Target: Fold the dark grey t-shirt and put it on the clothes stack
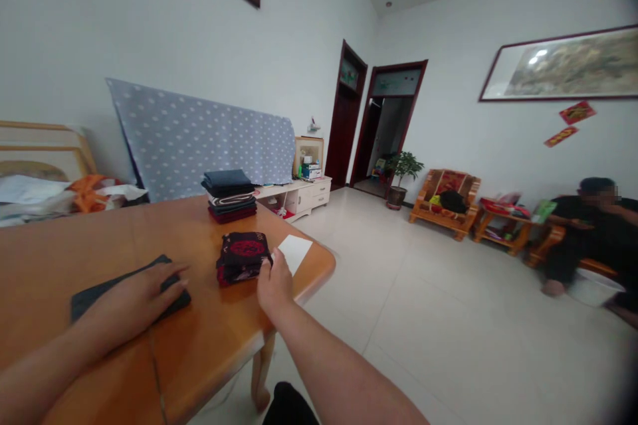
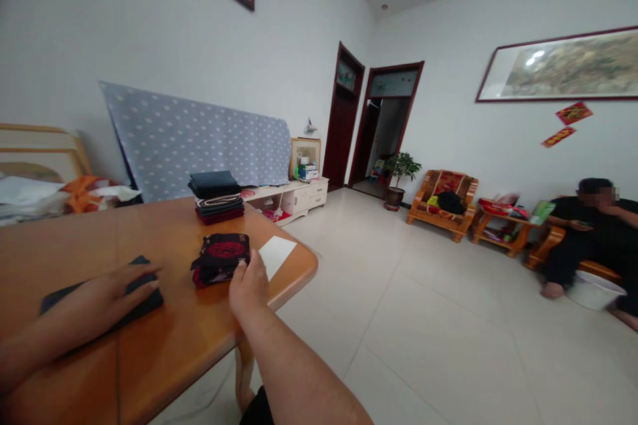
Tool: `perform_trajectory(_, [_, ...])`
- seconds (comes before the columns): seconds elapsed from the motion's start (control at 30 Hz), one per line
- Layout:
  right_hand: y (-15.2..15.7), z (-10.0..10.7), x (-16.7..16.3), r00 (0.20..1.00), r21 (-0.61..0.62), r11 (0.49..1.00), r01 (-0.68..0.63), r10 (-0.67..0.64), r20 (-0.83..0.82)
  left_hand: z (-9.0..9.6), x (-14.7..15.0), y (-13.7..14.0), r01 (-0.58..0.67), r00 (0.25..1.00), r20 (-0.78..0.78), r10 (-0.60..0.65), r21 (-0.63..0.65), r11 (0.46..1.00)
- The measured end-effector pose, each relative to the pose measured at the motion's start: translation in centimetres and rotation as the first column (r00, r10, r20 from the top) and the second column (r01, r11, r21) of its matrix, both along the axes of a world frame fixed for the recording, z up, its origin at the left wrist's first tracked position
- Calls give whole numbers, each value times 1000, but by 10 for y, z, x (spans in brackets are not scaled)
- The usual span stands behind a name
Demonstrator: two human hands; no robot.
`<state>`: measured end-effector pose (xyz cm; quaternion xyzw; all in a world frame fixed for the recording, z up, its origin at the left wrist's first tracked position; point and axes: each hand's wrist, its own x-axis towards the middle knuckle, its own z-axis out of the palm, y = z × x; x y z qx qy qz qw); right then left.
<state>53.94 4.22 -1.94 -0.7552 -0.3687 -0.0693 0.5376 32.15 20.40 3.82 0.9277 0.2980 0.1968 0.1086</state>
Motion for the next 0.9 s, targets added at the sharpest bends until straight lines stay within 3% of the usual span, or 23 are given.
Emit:
perform_trajectory(0.1, [-3, 1, 1, 1000, 26, 1000, -11, 11, -28, 5, 25, -23, 47, 999, 28, -45, -82, 996])
perform_trajectory(0.2, [-4, 0, 1, 998, 41, 999, -24, 26, -50, 2, 49, -39, 66, 989, 148, -27, -260, 963])
perform_trajectory(0.3, [-5, -1, 0, 998, 55, 998, -43, 46, -53, -4, 70, -49, 60, 945, 317, 82, -414, 908])
perform_trajectory(0.43, [-6, 1, 0, 996, 60, 996, -65, 69, -57, -8, 92, -54, -36, 818, 461, 344, -556, 830])
perform_trajectory(0.57, [-7, 3, 1, 994, 62, 995, -77, 82, -70, -4, 108, -58, -78, 787, 438, 435, -627, 775])
perform_trajectory(0.67, [-6, 4, 2, 994, 46, 996, -76, 79, -71, 1, 118, -61, -148, 749, 386, 539, -696, 703])
perform_trajectory(0.8, [-2, 3, 4, 995, 45, 996, -75, 77, -61, -1, 128, -58, -141, 748, 346, 567, -751, 645])
perform_trajectory(0.9, [0, 2, 5, 997, 72, 997, -38, 43, -64, -9, 132, -50, -124, 748, 264, 608, -846, 519])
